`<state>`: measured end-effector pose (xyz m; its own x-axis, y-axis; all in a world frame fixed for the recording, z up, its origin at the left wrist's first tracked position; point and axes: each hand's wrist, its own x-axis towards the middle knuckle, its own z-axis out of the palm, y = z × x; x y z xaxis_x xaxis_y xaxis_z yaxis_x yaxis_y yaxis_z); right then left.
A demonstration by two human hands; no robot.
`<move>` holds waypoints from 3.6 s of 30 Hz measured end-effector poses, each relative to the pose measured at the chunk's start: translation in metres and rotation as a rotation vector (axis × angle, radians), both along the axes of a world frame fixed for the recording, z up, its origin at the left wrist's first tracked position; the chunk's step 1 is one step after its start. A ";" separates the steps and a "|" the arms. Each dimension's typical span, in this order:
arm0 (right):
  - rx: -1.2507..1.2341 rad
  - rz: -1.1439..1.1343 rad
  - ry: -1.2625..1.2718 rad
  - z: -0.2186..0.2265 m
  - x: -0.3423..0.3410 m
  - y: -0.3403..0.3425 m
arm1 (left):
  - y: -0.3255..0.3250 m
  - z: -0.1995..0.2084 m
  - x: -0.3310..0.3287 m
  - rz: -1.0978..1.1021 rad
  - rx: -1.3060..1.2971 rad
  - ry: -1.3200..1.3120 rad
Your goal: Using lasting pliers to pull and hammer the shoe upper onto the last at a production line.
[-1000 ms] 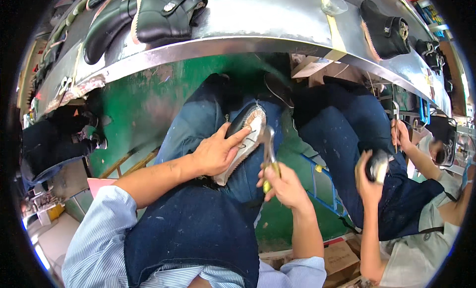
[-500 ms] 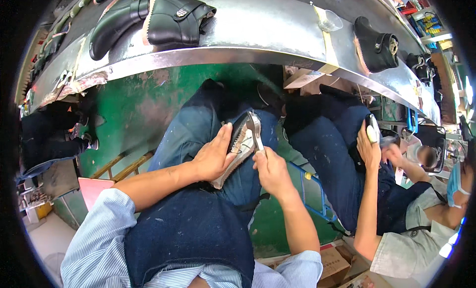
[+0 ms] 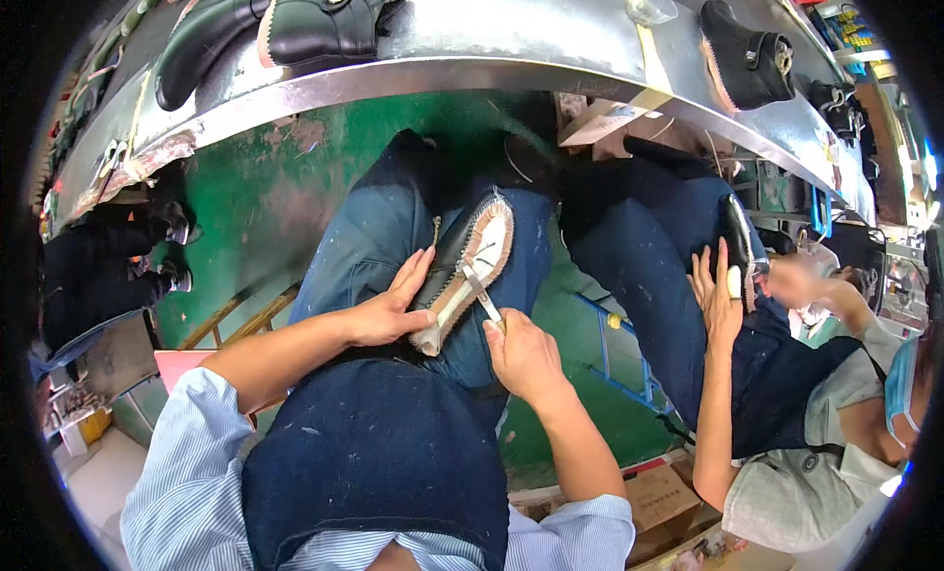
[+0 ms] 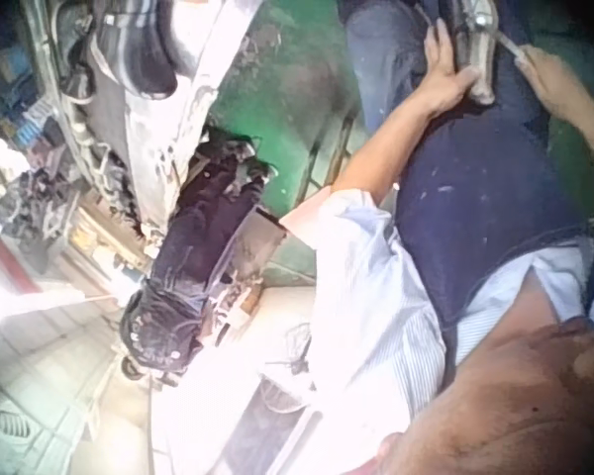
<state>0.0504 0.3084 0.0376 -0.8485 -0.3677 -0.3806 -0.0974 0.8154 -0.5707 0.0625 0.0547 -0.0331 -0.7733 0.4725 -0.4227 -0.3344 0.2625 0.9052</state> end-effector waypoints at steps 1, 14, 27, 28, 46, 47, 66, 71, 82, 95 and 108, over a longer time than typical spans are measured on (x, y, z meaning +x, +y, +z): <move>-0.005 0.013 -0.015 0.003 -0.003 -0.002 | 0.001 0.000 0.000 0.000 -0.002 -0.009; -0.647 -0.429 -0.271 -0.044 0.052 0.022 | 0.031 -0.007 -0.065 0.222 -0.203 0.271; -0.837 -0.725 -0.608 -0.091 0.041 0.047 | -0.012 0.266 -0.262 -0.002 -0.002 0.467; -0.839 -0.714 -0.674 -0.100 0.038 0.051 | -0.014 0.287 -0.296 -0.011 -0.173 0.614; -0.940 -0.954 -0.807 -0.081 -0.085 0.042 | -0.041 0.222 -0.607 0.190 -1.119 1.169; -0.967 -0.972 -0.803 -0.076 -0.092 0.040 | -0.072 0.225 -0.625 0.534 -1.023 1.120; -0.916 -0.863 -0.823 -0.070 -0.065 0.033 | -0.223 0.259 -0.449 0.881 0.256 0.570; -0.944 -0.784 -0.767 -0.093 -0.021 0.025 | -0.207 0.271 -0.203 0.567 0.508 0.307; -0.951 -0.874 -0.618 -0.088 0.048 0.007 | -0.035 0.031 -0.008 0.136 0.001 0.338; -0.872 -0.733 -0.300 -0.070 0.071 0.001 | 0.055 0.018 -0.140 -0.331 -0.305 0.390; -0.535 -0.062 -0.172 0.054 0.035 -0.059 | -0.083 0.080 -0.051 0.139 0.195 0.615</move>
<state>0.0849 0.2496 0.0914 -0.8167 -0.4989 -0.2899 0.0728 0.4094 -0.9094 0.0113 -0.0287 0.0469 -0.9057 0.3745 0.1984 0.2396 0.0662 0.9686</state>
